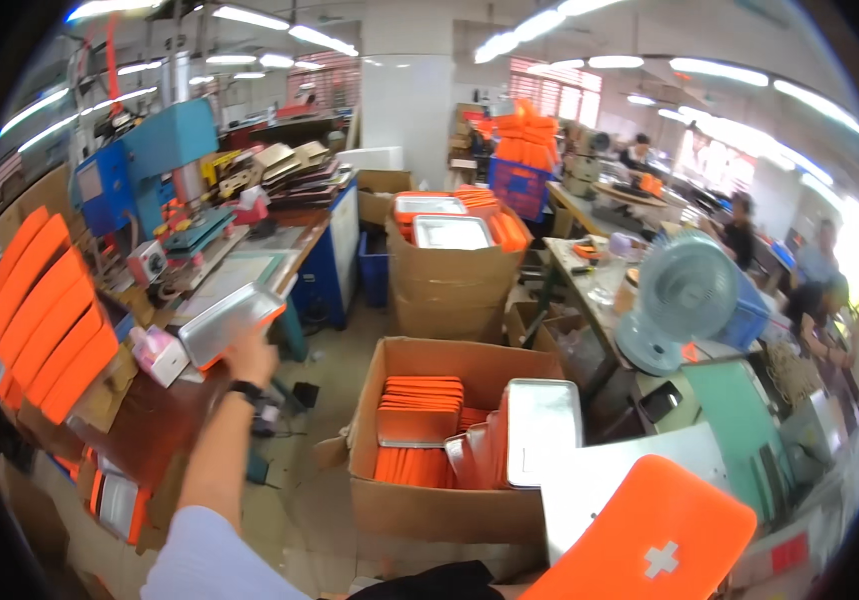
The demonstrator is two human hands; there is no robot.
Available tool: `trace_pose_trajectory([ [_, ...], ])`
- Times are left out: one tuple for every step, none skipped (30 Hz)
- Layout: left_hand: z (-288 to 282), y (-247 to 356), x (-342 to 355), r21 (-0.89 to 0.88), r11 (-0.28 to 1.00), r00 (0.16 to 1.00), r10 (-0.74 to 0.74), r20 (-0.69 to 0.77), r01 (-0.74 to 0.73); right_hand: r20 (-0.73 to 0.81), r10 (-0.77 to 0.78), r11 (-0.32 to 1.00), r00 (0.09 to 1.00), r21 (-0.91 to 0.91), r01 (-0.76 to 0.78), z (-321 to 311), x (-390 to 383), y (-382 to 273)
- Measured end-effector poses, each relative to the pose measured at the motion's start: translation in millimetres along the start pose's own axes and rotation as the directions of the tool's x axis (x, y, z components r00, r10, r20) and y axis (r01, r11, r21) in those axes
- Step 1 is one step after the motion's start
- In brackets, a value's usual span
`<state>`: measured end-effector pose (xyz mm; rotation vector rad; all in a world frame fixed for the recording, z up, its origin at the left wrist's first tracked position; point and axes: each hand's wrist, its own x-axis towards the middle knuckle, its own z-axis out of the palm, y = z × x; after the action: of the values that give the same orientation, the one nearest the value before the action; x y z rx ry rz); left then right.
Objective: The recorder uses an industrial sewing machine to assemble orange leather bags, inserting components into a guide frame for stitching.
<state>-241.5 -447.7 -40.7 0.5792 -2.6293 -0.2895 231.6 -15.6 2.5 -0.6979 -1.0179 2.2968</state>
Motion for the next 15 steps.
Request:
trace_pose_trajectory([
  [19.5, -64.4, 25.8, 0.136, 0.991, 0.971, 0.042, -0.237, -0.01, 0.017, 0.015, 1.0, 1.0, 0.003, -0.015, -0.2, 2.9, -2.1],
  [24.4, -97.0, 41.5, 0.037, 0.999, 0.972, 0.008, -0.233, 0.001, 0.007, 0.005, 1.0, 1.0, 0.002, -0.005, -0.6, 1.6, -3.3],
  [-1.4, -69.2, 25.2, 0.21, 0.971, 0.99, -0.089, -0.111, 0.111, -0.025, -0.027, 1.0, 0.999, -0.003, 0.027, 0.7, -3.6, -3.4],
  [7.7, -109.0, 41.1, 0.119, 0.983, 0.986, -0.148, 0.074, 0.139, -0.02, -0.026, 1.0, 0.999, 0.003, 0.026, 0.2, -3.5, -5.7],
  [17.9, -121.3, 42.3, 0.102, 0.987, 0.992, -0.129, 0.011, 0.127, -0.034, -0.039, 0.999, 0.999, 0.001, 0.039, 0.6, -6.5, -7.0],
  [38.5, -147.1, 55.0, 0.115, 0.984, 0.99, -0.13, -0.06, 0.136, -0.038, -0.046, 0.999, 0.998, -0.004, 0.046, 1.5, -7.5, -8.4],
  [58.9, -170.6, 64.5, 0.205, 0.97, 0.979, -0.095, -0.179, 0.131, -0.043, -0.055, 0.998, 0.998, -0.01, 0.055, 2.8, -9.4, -9.2],
  [48.8, -142.1, 49.1, 0.185, 0.979, 0.982, -0.05, -0.184, 0.085, -0.065, -0.084, 0.996, 0.994, -0.027, 0.082, 5.4, -13.0, -10.3],
  [38.0, -124.2, 40.8, 0.204, 0.977, 0.99, -0.042, -0.136, 0.069, -0.074, -0.103, 0.994, 0.992, -0.04, 0.101, 6.9, -16.0, -11.8],
  [36.9, -109.9, 34.9, 0.183, 0.981, 0.985, -0.025, -0.171, 0.057, -0.089, -0.126, 0.991, 0.988, -0.052, 0.122, 7.5, -18.5, -14.6],
  [43.5, -124.7, 36.3, 0.122, 0.992, 0.948, 0.027, -0.317, 0.012, -0.078, -0.127, 0.991, 0.989, -0.058, 0.122, 8.9, -15.8, -17.1],
  [50.0, -117.9, 38.6, 0.054, 0.997, 0.893, 0.076, -0.445, -0.058, -0.088, -0.146, 0.988, 0.985, -0.065, 0.141, 9.3, -16.3, -19.0],
  [51.3, -112.5, 43.4, -0.062, 0.988, 0.929, 0.113, -0.353, -0.144, -0.088, -0.172, 0.983, 0.981, -0.078, 0.165, 9.6, -14.8, -21.8],
  [41.4, -95.9, 40.1, -0.19, 0.956, 0.953, 0.172, -0.25, -0.222, -0.106, -0.216, 0.974, 0.971, -0.09, 0.207, 9.3, -15.0, -22.2],
  [29.0, -70.7, 28.7, -0.244, 0.911, 0.922, 0.262, -0.283, -0.334, -0.115, -0.255, 0.964, 0.96, -0.102, 0.244, 9.6, -14.9, -22.4],
])
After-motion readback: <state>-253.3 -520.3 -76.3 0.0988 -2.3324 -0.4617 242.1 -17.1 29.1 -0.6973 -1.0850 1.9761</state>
